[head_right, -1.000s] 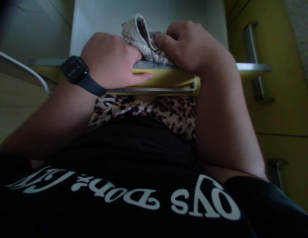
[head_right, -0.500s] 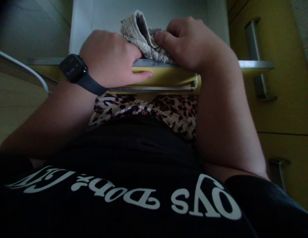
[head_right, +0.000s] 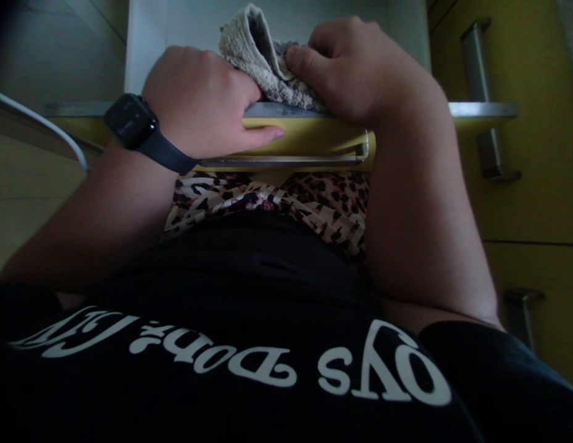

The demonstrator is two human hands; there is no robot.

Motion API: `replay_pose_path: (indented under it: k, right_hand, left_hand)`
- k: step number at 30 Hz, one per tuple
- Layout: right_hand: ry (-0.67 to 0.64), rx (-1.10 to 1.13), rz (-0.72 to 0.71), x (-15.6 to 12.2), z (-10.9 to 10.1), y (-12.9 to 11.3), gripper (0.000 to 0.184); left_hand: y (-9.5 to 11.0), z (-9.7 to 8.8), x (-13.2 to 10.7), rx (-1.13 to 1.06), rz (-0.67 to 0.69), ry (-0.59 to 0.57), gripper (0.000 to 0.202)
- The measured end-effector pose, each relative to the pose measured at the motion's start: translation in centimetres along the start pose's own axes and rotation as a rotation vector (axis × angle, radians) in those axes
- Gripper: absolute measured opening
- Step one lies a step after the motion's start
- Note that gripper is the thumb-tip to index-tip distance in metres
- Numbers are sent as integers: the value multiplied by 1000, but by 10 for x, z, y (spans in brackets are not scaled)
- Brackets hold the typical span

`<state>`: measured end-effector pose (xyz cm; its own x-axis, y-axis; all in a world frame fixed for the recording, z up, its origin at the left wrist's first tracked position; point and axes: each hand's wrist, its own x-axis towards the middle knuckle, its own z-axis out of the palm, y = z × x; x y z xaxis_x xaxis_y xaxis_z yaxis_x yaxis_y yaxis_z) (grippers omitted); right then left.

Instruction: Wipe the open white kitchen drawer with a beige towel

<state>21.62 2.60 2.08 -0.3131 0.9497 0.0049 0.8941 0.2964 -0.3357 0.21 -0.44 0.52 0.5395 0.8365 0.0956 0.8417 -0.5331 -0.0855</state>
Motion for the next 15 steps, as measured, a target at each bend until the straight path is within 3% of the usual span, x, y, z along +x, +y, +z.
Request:
replay_pose_path:
  k: [15]
  right_hand:
    - [16,-19,-21,2,2,5,48]
  left_hand:
    - [-2,2,1,-4,4,13,76]
